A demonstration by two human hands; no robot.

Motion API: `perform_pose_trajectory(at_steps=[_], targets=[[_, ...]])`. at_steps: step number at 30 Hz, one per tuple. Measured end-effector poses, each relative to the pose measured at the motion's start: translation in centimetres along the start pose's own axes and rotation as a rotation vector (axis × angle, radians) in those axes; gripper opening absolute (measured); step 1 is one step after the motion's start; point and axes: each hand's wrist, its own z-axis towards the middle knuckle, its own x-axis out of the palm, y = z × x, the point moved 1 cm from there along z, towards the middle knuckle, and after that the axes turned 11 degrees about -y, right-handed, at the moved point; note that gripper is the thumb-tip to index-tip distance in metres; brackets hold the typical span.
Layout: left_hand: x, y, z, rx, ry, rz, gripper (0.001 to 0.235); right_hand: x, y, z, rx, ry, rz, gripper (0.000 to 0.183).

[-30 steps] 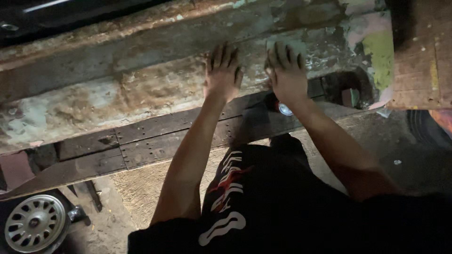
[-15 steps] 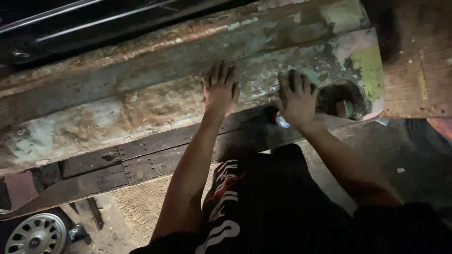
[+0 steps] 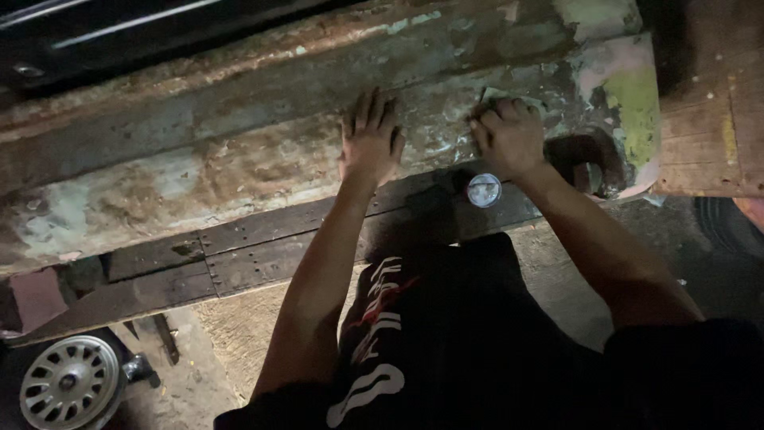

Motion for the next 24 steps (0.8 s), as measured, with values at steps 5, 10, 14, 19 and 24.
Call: perform_pose_trajectory(at_steps=[5, 10, 14, 19, 24], targets=[[-0.1, -0.1, -0.3, -0.012, 0.039, 0.001, 0.064, 2.2, -1.9, 2.1, 0.233, 0.087, -0.222, 0.050], [-0.4, -0.2, -0.1, -0.012, 0.009, -0.006, 0.064, 3.0, 3.7, 1.2, 0.132, 0.062, -0.143, 0.044], [0.0, -0.2, -0.2, -0.014, 0.017, 0.019, 0.064, 2.3, 6.1, -0.4, -0.207, -0.275, 0.125, 0.032], [-0.3, -0.2, -0.3, -0.002, 0.033, 0.000, 0.063, 1.2, 1.2, 2.3, 0.146, -0.170, -0.203, 0.032], [-0.4, -0.2, 0.1, -0.037, 0.040, -0.011, 0.062, 1.5, 2.9, 1.1, 0.020, -0.185, 0.049, 0.021]])
